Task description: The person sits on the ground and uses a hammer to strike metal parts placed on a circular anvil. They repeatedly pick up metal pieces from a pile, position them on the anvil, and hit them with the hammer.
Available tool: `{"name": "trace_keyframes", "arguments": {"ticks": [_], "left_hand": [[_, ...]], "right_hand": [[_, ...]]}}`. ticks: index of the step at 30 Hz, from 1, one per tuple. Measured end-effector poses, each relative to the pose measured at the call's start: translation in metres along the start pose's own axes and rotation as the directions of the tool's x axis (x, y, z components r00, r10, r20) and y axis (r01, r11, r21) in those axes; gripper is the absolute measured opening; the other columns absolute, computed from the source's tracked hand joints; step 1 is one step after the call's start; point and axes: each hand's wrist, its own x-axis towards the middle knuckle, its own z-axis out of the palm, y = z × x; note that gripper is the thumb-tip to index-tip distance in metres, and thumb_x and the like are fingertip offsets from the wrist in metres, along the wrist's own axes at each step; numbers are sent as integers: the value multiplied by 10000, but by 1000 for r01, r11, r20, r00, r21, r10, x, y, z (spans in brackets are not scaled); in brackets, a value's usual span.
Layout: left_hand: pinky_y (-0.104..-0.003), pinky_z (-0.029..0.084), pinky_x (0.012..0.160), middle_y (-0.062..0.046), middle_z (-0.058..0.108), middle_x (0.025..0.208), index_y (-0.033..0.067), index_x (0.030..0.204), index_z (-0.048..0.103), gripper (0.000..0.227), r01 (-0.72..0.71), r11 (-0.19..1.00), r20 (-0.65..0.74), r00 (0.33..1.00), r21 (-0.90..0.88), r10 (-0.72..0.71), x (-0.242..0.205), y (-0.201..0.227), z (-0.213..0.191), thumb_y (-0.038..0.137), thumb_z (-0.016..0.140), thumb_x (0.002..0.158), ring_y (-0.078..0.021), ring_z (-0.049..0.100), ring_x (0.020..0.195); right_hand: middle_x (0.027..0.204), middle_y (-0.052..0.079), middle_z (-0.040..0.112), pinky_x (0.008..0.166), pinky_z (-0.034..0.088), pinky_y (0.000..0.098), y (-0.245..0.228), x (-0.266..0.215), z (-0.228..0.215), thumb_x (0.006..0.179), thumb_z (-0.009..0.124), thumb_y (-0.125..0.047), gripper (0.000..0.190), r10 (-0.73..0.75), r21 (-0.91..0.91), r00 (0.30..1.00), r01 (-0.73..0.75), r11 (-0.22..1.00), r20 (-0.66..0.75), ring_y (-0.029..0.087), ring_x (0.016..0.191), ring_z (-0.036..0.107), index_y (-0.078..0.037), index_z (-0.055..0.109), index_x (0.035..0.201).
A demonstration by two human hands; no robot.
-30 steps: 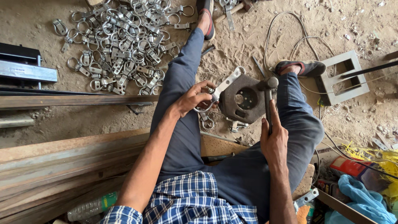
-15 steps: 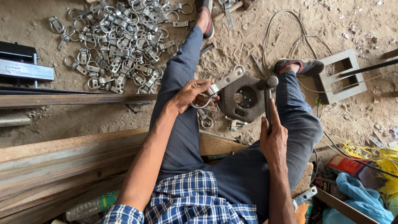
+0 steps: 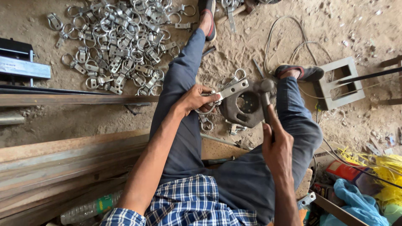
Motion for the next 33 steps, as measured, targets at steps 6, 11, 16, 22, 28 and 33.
{"name": "trace_keyframes", "arguments": {"ticks": [6,11,16,22,28,33], "left_hand": [[-214,530,447,-110,789,763,-24,1093,757,428,21,999,12,1000,-33,-21,-1,1,2,330,811,859,-105,733,574],[-216,522,449,-97,775,744,-6,1093,761,413,39,999,-14,999,-8,-39,-6,14,3,317,819,842,-99,723,574],[-237,388,438,-58,666,648,-42,921,754,374,-13,1000,-8,1000,-6,13,-15,13,4,323,837,917,-58,551,499],[-256,334,410,-27,610,591,-18,835,723,352,-36,991,57,997,-132,44,-8,4,3,309,839,887,-54,484,453],[-246,411,402,-47,701,632,-2,888,774,304,-3,1000,27,1000,8,3,-4,4,6,297,827,864,-57,568,460],[-237,414,401,-31,716,625,31,911,779,284,-2,1000,16,1000,13,2,-6,7,8,304,823,847,-53,599,467]], "right_hand": [[719,95,614,541,413,337,-21,-11,-13,1123,536,-185,472,-158,-44,966,153,987,-204,102,565,517,-67,455,1573],[705,212,611,580,495,407,-8,-7,32,1053,543,-134,557,1,-26,997,0,1000,71,244,537,586,-164,420,1595],[757,282,596,580,496,448,-4,-16,43,996,558,-69,625,-3,-53,987,12,999,160,345,561,571,-192,421,1593],[634,167,583,472,382,383,-2,-6,37,1028,560,-95,548,73,20,988,-76,997,133,189,489,452,-157,468,1565],[662,127,592,500,399,350,-25,-7,6,1089,544,-116,498,-36,-39,999,35,999,-24,136,518,504,-110,464,1580],[753,94,651,580,492,339,-27,-16,8,1155,499,-144,525,-204,-14,952,206,978,-228,138,608,609,-118,323,1649]]}}
